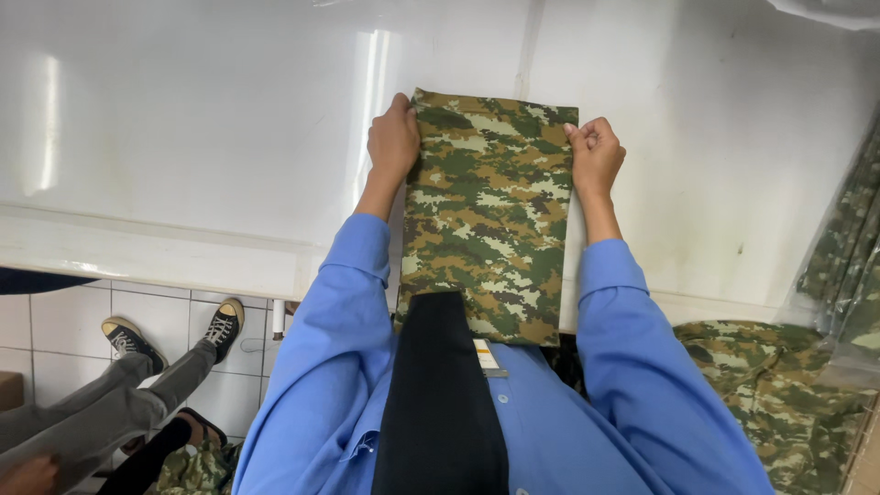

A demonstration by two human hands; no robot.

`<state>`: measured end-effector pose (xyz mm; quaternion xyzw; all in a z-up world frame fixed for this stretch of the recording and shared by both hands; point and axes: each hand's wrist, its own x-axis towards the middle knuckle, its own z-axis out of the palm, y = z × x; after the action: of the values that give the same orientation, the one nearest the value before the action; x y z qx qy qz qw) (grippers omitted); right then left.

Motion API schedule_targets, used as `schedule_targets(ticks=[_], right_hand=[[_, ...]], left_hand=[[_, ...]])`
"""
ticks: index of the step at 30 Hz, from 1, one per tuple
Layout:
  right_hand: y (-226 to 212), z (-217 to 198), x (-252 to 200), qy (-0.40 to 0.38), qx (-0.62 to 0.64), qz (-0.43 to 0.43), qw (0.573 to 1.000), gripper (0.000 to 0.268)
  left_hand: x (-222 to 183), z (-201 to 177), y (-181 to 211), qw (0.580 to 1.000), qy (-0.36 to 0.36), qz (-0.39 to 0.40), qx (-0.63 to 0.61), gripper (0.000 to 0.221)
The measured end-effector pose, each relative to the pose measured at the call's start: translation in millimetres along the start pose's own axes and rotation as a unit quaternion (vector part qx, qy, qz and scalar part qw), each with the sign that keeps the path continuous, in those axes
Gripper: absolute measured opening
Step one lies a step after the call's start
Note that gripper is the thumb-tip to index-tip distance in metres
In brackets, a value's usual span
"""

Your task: The person folds camouflage shirts one at a time using a white cardboard template on a workbench, then slides each folded shirt into a clear plastic bag and places the finished packages on a stack.

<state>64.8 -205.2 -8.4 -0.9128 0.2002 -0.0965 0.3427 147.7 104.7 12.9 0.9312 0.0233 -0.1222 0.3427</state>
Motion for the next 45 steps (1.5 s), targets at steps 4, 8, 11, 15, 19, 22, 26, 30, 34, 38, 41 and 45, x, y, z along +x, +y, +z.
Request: schedule_targets(ticks=[4,8,11,15,19,22,26,30,34,38,41,45], right_hand=[[4,-7,-11,-0.014,0.101,0.055,0.993,0.027],[2,-8,-15,-0.043,0.149,0.026,0.988,0.014],[-2,-12,-8,-0.057,0.155,0.06,0.985,0.016],[-2,-24,-6,-0.163,0.145,0.037,0.975,0.023],[1,-33,2,-0.129,0.108,-0.026,0.985,0.032],[1,-52,-9,-0.086,0.043,-0.129,0.987,0.023],[-12,-95,-22,-0.225,0.24,0.025,0.944,0.014],[12,-68,-6,-0.284,0.37,0.165,0.869,0.016],[11,-33,12,-0.145,0.202,0.079,0.965,0.017],[18,-22,22,-0.107,0.126,0.056,0.985,0.015],[15,-24,27,-0.116,0.083,0.055,0.988,0.019],[-16,-2,61,-0.102,-0.003,-0.012,0.995,0.019]], left_hand=[[-6,2,-9,0.998,0.033,0.013,-0.054,0.014],[-6,7,-17,0.99,0.026,0.043,-0.134,0.018],[4,0,-16,0.987,-0.015,0.061,-0.147,0.009],[14,-6,-22,0.986,-0.094,0.075,-0.119,0.023],[20,-9,-14,0.986,-0.073,0.137,-0.067,0.026],[6,-25,-14,0.976,-0.027,0.213,0.036,0.017],[-21,-89,-1,0.947,-0.147,0.222,-0.18,0.013],[3,-53,-13,0.904,-0.298,0.102,-0.289,0.016],[31,-15,2,0.981,-0.087,0.129,-0.119,0.01],[41,-5,0,0.986,-0.052,0.118,-0.11,0.009],[40,-7,-4,0.985,-0.061,0.119,-0.112,0.01],[25,-14,-19,0.987,-0.055,0.095,-0.114,0.012]])
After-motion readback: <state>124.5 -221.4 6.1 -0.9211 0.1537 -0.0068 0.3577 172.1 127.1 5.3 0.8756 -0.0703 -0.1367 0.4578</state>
